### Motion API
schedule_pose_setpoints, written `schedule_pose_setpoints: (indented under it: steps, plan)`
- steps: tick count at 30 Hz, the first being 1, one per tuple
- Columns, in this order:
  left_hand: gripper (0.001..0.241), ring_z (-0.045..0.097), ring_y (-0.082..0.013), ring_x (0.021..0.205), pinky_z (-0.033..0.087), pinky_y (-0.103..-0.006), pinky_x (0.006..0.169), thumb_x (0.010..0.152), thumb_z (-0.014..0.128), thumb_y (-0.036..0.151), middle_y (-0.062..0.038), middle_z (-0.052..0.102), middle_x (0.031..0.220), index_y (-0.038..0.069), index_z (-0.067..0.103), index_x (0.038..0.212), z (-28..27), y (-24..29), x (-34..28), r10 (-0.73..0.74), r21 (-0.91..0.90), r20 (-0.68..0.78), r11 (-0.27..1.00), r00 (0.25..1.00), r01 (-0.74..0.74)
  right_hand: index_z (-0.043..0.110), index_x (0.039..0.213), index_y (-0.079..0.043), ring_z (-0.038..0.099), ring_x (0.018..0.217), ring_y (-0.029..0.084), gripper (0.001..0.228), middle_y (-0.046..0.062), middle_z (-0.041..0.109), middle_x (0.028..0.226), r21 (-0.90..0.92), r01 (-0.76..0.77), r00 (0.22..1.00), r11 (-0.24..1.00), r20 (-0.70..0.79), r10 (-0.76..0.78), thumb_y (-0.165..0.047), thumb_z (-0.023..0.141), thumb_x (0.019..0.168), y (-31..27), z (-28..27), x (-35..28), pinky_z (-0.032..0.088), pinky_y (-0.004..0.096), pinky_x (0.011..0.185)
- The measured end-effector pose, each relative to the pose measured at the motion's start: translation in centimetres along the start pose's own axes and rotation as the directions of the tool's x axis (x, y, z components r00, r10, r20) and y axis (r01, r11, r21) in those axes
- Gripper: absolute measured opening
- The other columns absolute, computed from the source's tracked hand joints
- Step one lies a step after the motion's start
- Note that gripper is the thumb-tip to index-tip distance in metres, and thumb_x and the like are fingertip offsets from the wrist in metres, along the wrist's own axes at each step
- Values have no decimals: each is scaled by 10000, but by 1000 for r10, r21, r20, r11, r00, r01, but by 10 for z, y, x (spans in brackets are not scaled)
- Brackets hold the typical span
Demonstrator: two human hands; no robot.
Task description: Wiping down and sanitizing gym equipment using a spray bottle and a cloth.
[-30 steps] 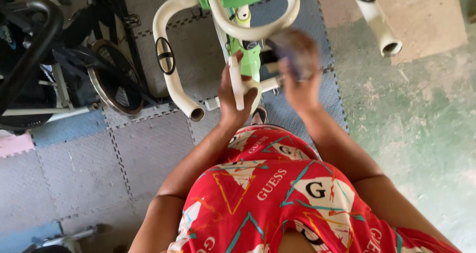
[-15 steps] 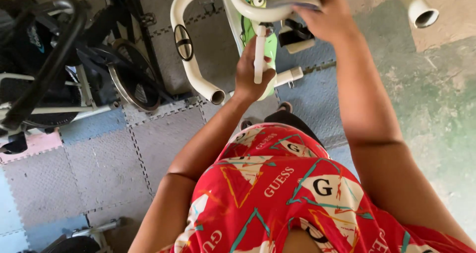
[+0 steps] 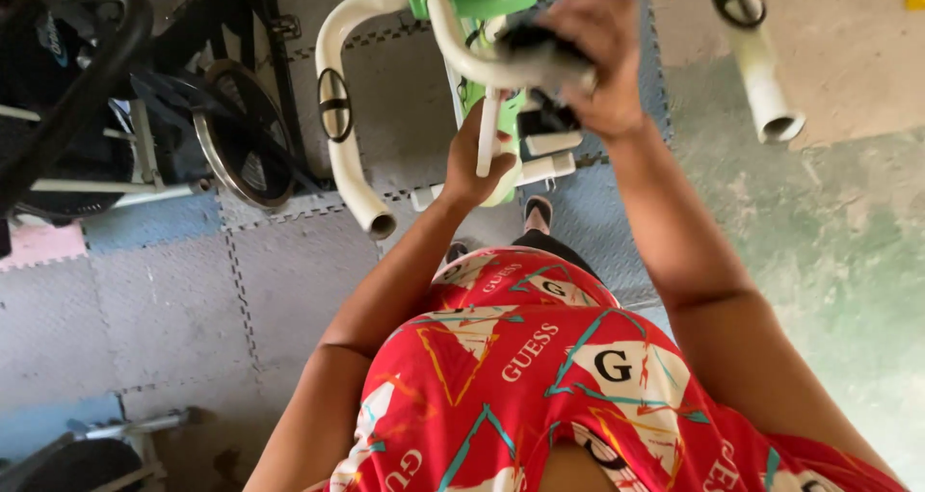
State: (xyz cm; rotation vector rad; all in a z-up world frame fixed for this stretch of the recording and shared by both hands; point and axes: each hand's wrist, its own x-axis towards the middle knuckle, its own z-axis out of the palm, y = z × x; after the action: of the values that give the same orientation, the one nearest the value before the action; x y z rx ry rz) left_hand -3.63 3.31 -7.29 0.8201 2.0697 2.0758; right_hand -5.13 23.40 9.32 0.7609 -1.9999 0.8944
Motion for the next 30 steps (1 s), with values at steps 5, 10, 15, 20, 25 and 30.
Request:
schedule_pose_setpoints:
  steps: [5,10,15,20,25,30]
  plan:
    - [922,554,-257,1286,479,-391,1093,763,795,34,-142,571,1469,63,364,1577,15,-29,9,-141,149,11,979,990,138,695,1115,-9,590,1037,329,397,147,662,1073,280,-152,980,948,169,107,-225,708,782,94,-2,-46,450,469,988]
    - [830,467,-268,1550,351,-391,1311,895,793,74,-142,531,1619,89,396,1624,27,-9,39,22,295,45,955,999,-34,593,1273,-55,582,1125,259,313,123,660,1199,731,-145,987,667,65,144,-102,700,982,162,26,-67,495,382,1025]
    - [555,569,-221,1356,444,-382,1164,1082,537,343,-113,544,1523,95,448,1570,55,-40,52,-258,-485,-90,855,962,184,599,1386,46,651,1168,220,343,125,686,1274,829,-490,644,270,135,753,-42,675,1063,159,37,-96,525,362,1061]
    - [511,679,-214,740,566,-348,645,1095,399,396,-111,679,961,75,514,1475,62,-54,61,-570,-711,-226,651,790,265,540,1404,-57,632,1215,230,405,97,643,1332,894,-446,332,-54,221,917,-91,632,1011,81,19,-86,530,396,1062]
    - [482,612,-154,670,502,-287,576,1095,439,334,-68,654,902,120,453,1527,79,-26,59,-582,-735,-312,649,751,198,597,1257,-75,651,1068,300,394,121,677,1175,744,-222,96,-631,660,745,-297,654,936,86,10,-68,576,467,908]
    - [581,625,-174,808,526,-306,690,975,535,200,-76,594,1143,104,423,1537,94,-9,69,-451,-556,-291,798,844,235,615,1244,-41,652,946,296,427,132,679,1087,700,-378,133,-606,689,713,-408,677,1035,94,-2,-113,543,428,810]
